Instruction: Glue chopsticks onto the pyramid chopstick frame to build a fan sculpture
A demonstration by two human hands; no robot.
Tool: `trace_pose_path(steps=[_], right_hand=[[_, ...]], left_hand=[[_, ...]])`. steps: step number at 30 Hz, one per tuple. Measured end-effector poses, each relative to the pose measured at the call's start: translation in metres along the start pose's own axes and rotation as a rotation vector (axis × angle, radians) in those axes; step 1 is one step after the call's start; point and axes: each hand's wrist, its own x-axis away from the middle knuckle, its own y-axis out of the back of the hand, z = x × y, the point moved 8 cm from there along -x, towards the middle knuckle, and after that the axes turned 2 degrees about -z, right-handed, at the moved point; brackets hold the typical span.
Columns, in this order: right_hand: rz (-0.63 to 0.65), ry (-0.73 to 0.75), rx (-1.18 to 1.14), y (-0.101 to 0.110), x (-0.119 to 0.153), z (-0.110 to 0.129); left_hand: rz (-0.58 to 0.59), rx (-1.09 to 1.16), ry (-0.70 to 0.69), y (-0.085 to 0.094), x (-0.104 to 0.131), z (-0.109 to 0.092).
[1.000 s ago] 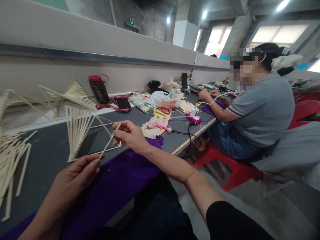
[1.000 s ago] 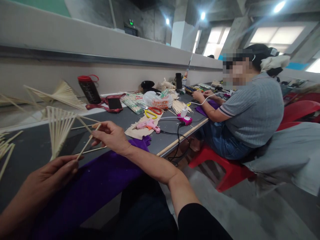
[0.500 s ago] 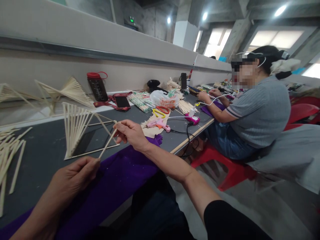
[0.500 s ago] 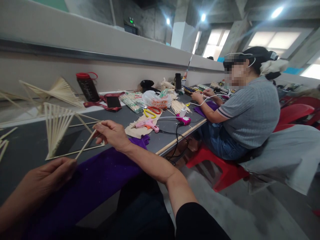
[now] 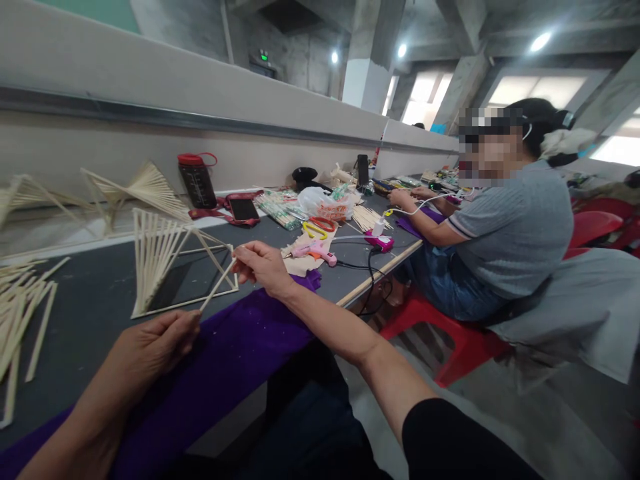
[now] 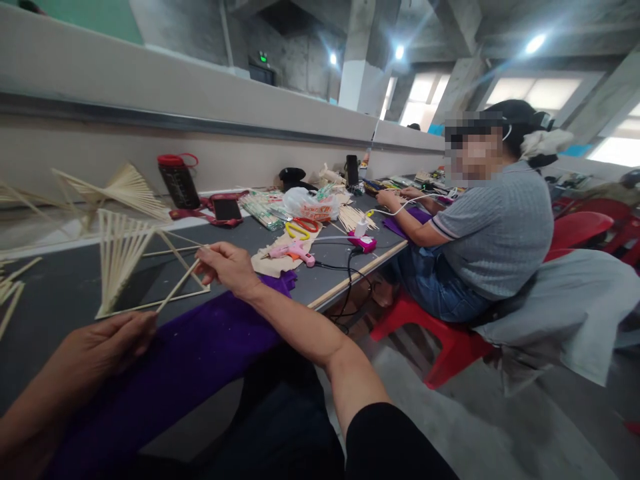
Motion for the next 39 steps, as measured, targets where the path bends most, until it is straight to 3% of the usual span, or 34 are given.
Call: trace_pose_path(steps=[3, 15, 21, 28, 32, 39], right_hand=[[-0.009, -0.003, 0.022, 0.002, -0.002, -0.004], [-0.047, 0.051, 0.064, 0.008, -0.004, -0.003], [-0.049, 0.028, 0.105, 0.007, 0.005, -0.002], [-0.164, 0.061, 0.052, 0.027, 0.010, 0.002], [-0.203, 0.068, -0.021, 0.037, 0.010, 0.009], [-0.205, 0.071, 0.014, 0.033, 0.013, 0.011]], left_hand=[[0.120, 0.110, -0.021, -0.008, -0.001, 0.000], [0.117, 0.326, -0.020, -0.006, -0.006, 0.005], [0.043, 0.404, -0.044, 0.000, -0.004, 0.011], [0.083, 0.643, -0.061, -0.006, 0.002, 0.006], [0.004, 0.734, -0.069, 0.001, 0.001, 0.012], [-0.126, 0.815, -0.020, 0.009, -0.001, 0.021]])
